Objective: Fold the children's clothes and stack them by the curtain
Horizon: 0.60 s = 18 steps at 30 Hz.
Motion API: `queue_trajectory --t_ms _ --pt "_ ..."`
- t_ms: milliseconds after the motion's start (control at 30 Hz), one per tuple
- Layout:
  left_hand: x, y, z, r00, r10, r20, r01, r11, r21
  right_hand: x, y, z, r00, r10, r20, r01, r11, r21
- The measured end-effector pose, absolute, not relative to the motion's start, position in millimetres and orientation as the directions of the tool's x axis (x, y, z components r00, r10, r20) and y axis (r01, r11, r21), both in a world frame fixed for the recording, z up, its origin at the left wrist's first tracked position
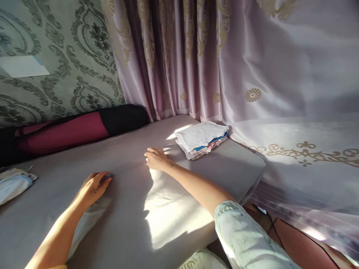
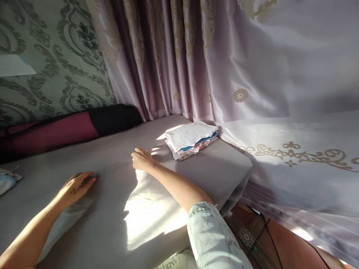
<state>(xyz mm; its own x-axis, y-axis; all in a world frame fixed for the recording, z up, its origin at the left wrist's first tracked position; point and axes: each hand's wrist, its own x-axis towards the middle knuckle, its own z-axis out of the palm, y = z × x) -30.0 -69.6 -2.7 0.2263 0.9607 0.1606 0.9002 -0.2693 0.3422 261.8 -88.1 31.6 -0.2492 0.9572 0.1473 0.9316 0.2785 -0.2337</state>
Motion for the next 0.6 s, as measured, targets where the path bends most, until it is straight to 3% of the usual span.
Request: queue_trajectory --t_ms 433,600 --pt "-71 -76 18 -0.014 0.998 0.055 0.948 -0.004 0.32 145 -98 21 -0.416 0.902 0.118 0.836 0.43 -0.342" --pt "-103 -79 27 -0.126 0.99 0.056 0.928 0.098 0.359 133 -94 1 -0.454 0.872 0.182 0.818 0.489 -0.304"
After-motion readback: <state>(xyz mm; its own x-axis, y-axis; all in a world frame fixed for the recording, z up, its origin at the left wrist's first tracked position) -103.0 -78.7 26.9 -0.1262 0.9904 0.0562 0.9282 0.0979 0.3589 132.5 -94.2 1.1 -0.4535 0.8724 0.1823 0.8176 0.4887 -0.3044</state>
